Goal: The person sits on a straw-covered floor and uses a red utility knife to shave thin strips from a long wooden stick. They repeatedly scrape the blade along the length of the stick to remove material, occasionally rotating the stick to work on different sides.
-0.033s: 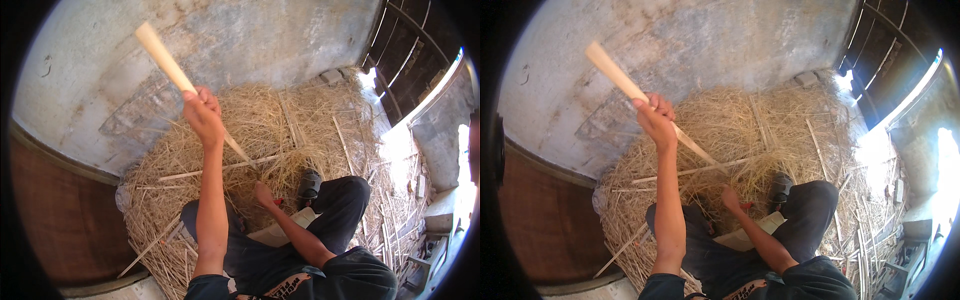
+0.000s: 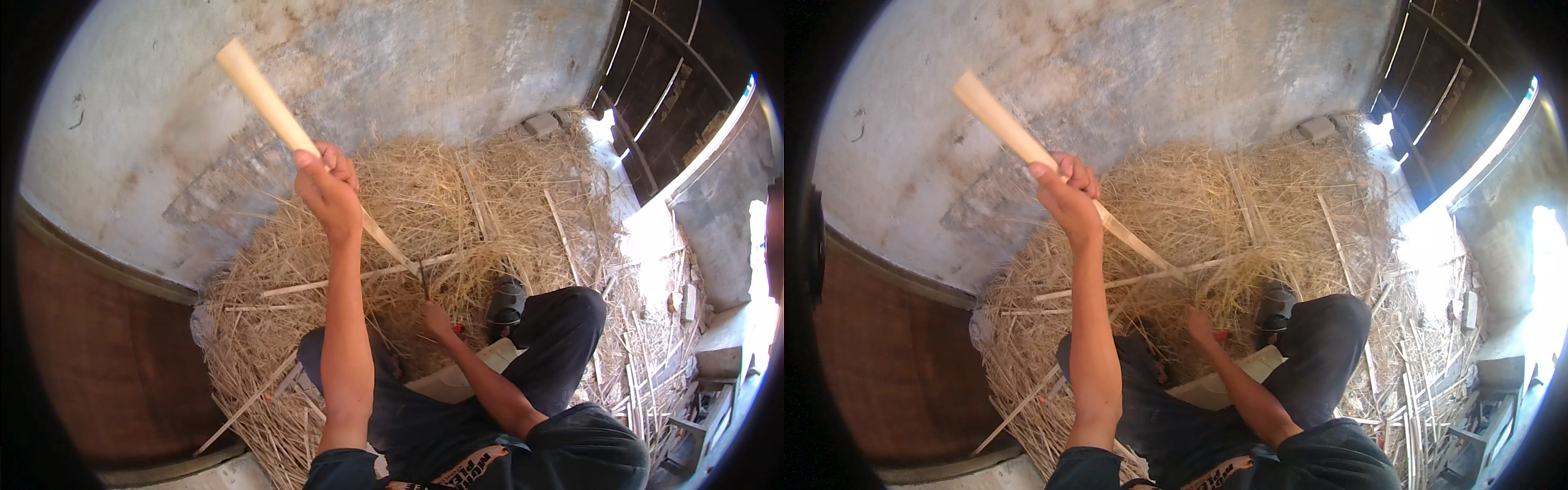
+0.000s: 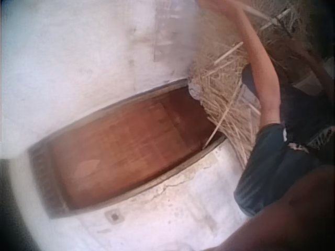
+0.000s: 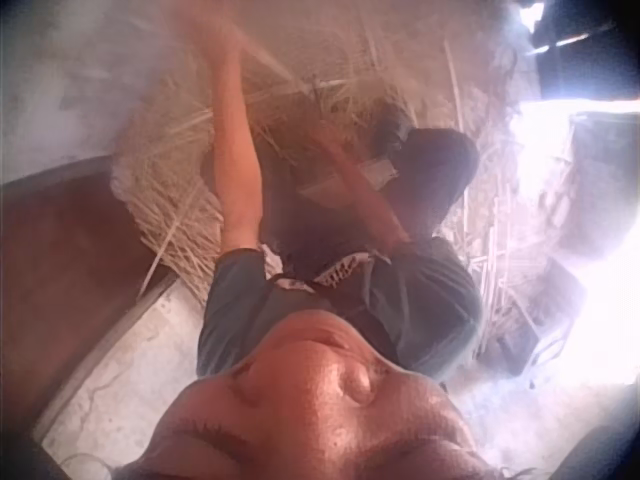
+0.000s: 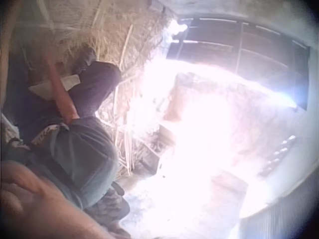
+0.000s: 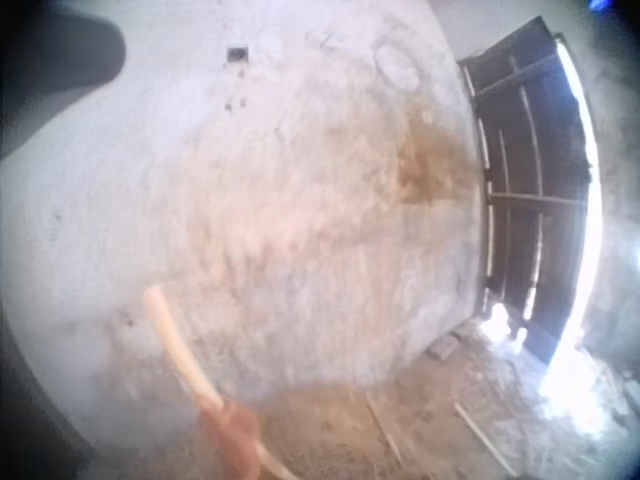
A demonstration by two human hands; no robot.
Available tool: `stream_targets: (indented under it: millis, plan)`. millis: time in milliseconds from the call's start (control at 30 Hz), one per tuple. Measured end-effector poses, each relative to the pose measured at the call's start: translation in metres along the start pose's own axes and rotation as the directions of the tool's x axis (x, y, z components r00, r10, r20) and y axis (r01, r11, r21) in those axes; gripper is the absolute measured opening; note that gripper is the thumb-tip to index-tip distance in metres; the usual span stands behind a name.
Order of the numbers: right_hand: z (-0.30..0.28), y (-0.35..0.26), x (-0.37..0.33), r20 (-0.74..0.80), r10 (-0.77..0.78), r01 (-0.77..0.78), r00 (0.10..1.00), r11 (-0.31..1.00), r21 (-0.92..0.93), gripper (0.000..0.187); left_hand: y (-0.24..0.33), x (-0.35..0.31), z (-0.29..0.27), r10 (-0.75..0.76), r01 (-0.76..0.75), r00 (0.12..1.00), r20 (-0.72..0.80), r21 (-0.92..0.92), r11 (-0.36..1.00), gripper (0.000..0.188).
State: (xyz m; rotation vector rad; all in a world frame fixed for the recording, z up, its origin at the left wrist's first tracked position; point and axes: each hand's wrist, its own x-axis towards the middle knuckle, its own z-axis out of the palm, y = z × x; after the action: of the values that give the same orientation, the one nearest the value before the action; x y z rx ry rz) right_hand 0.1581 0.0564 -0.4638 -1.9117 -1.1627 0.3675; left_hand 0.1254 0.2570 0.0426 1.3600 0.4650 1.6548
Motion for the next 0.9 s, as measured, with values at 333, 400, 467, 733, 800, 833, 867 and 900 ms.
stream_targets:
  millis: [333,400,467,733,800,833,867,900]
  plan:
    - [-0.093,-0.113,0.016,0.409,0.485,-0.634,0.773,0.586,0.504,0.047,0.017,0.015,-0.062,-0.079,0.079,0.995,-0.061,-0.007,0.997,0.064]
    - [-0.111,-0.149,0.033,0.367,0.438,-0.563,0.821,0.511,0.650,0.044,0.021,0.010,-0.070,-0.066,0.066,0.995,-0.071,-0.001,0.998,0.065]
    - [-0.137,-0.196,0.042,0.301,0.366,-0.446,0.881,0.425,0.788,0.038,0.024,0.005,-0.078,-0.044,0.045,0.997,-0.069,0.008,0.999,0.065]
    - [-0.006,-0.074,0.005,0.048,0.200,-0.206,0.979,0.935,0.288,0.053,0.023,-0.003,-0.047,-0.029,0.039,0.984,-0.177,0.053,0.998,0.065]
    - [-0.028,-0.117,0.004,0.235,0.287,-0.352,0.929,0.880,0.318,0.059,0.023,0.002,-0.078,0.006,0.016,0.975,-0.222,0.098,0.995,0.064]
    - [-0.047,-0.128,0.003,0.319,0.341,-0.436,0.884,0.849,0.299,0.062,0.024,0.000,-0.094,-0.006,0.022,0.976,-0.218,0.074,0.997,0.064]
    - [-0.055,-0.126,0.002,0.331,0.358,-0.446,0.873,0.861,0.244,0.062,0.024,-0.006,-0.101,-0.030,0.040,0.978,-0.206,0.044,0.998,0.063]
    - [-0.056,-0.128,0.010,0.335,0.360,-0.440,0.871,0.874,0.205,0.063,0.027,-0.006,-0.100,-0.032,0.042,0.975,-0.218,0.045,0.998,0.063]
